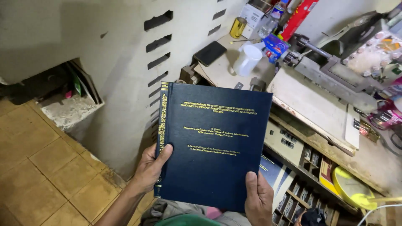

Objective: The person is preparing and inspecting hardbound book covers for a gold foil stamping process, including organizing the covers and handling the metal type used for the stamp.

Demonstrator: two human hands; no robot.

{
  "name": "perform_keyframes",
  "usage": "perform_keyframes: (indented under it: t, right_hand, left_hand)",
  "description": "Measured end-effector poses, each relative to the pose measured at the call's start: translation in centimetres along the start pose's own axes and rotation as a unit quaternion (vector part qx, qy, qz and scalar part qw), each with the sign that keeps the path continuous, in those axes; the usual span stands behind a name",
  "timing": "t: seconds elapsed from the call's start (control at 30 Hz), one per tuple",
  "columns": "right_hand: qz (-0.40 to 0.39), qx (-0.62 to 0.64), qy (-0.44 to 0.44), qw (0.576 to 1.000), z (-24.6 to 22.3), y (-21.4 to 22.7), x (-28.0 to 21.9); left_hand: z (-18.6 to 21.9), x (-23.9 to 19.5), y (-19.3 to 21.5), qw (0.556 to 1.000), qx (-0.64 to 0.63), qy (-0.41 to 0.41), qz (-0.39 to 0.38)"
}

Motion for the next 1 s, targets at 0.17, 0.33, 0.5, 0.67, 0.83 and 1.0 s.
perform_keyframes:
  t: [0.17,0.33,0.5,0.67,0.83,1.0]
  right_hand:
    - [-0.028,0.055,0.0,0.998,-0.8,-0.4,-0.3]
    - [-0.03,0.04,0.02,0.999,-0.1,-0.2,-0.2]
    - [-0.03,0.03,0.068,0.997,0.6,0.0,0.0]
    - [-0.048,0.066,0.029,0.996,-0.4,-0.5,0.1]
    - [-0.059,0.058,0.041,0.996,-0.5,-0.4,0.2]
    - [-0.061,0.03,0.066,0.996,-0.4,-0.3,0.5]
  left_hand:
    - [0.5,-0.2,-0.1,0.999,-0.031,0.012,0.016]
    - [0.5,-0.1,-0.1,0.999,-0.039,0.006,0.011]
    - [0.9,-0.3,-0.3,0.999,-0.041,0.016,0.02]
    - [0.7,-0.2,-0.2,0.998,-0.062,0.02,0.023]
    - [1.0,-0.2,-0.4,0.996,-0.075,0.032,0.026]
    - [0.8,-0.1,-0.2,0.997,-0.053,0.046,0.041]
Point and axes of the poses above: each hand's wrist, its own x-axis towards the middle knuckle, its own y-axis out of the back of the hand, z = x × y, the point moved 6 cm from there along x, towards the middle knuckle, and after that the axes turned 2 degrees about y, right-handed, at the moved point
